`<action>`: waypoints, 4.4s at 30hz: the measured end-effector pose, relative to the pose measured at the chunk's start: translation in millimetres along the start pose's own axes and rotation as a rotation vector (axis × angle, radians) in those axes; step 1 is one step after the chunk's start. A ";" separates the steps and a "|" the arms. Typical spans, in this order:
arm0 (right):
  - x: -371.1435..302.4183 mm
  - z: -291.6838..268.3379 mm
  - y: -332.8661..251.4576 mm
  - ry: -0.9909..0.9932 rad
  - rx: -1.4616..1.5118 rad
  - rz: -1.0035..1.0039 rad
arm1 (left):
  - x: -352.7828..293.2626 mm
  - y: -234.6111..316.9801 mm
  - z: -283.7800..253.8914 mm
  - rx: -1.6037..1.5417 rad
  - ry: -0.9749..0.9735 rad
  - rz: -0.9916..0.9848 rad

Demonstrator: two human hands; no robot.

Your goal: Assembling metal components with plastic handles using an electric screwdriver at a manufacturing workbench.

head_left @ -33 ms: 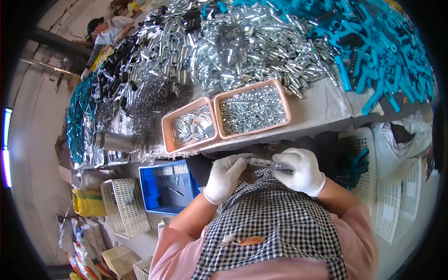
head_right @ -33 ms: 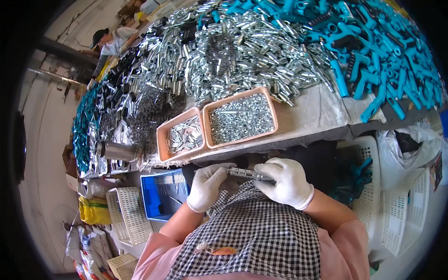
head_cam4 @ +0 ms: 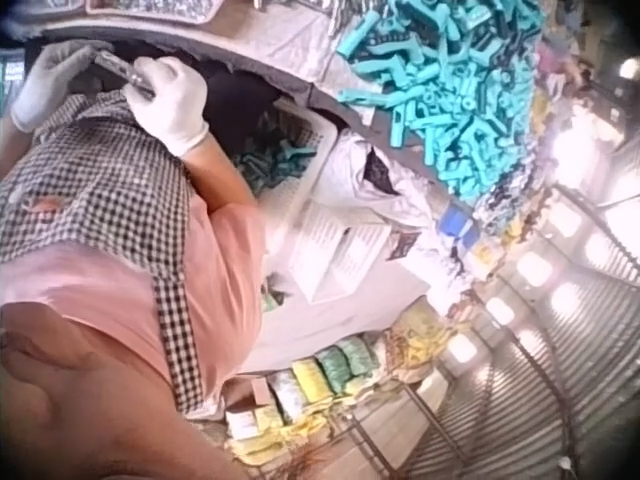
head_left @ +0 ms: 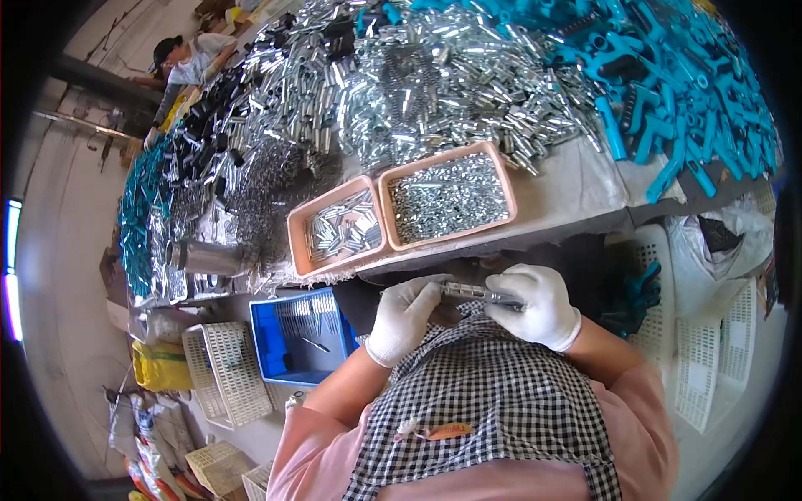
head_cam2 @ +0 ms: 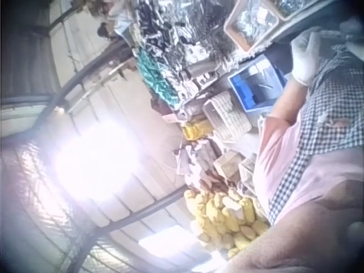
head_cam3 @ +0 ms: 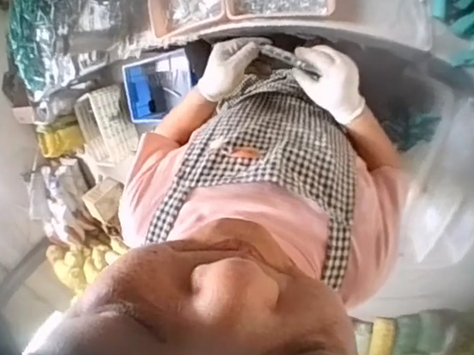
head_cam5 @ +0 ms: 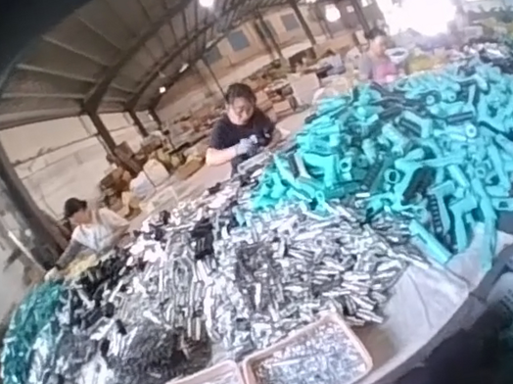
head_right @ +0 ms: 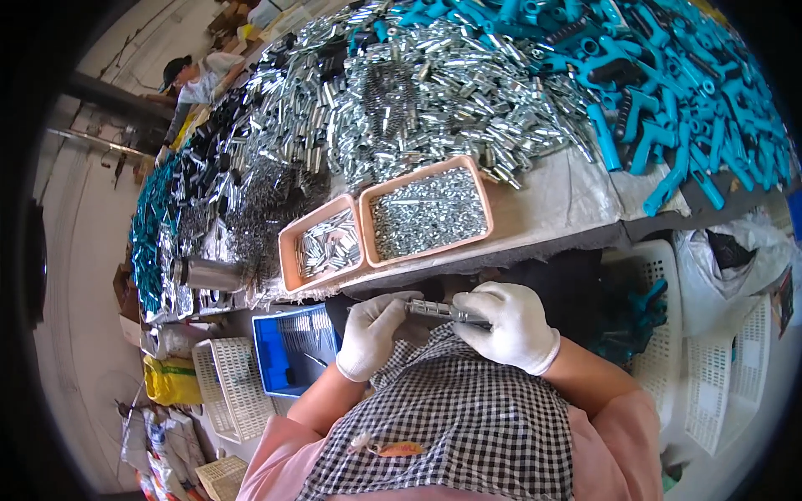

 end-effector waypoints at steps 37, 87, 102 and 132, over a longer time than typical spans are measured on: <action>-46.0 -124.2 67.8 0.405 -0.005 0.426 | 258.3 147.9 171.5 1.449 -0.430 1.178; 67.0 70.9 -7.8 -0.533 0.293 0.365 | 25.9 51.9 -100.4 0.893 -0.375 0.715; 82.9 68.9 -3.3 -0.381 0.016 0.257 | 70.7 49.1 -137.7 1.258 0.141 0.593; 39.9 36.0 -18.1 -0.198 -0.294 0.011 | 13.0 41.2 -18.9 1.007 -0.146 1.027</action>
Point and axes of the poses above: each hand's wrist, its own x-axis towards the middle knuckle, its own z-axis out of the palm, y = z × x, the point moved 3 cm from there along x, towards the middle knuckle, and after that the axes turned 6 degrees about z, right-handed, at the moved point
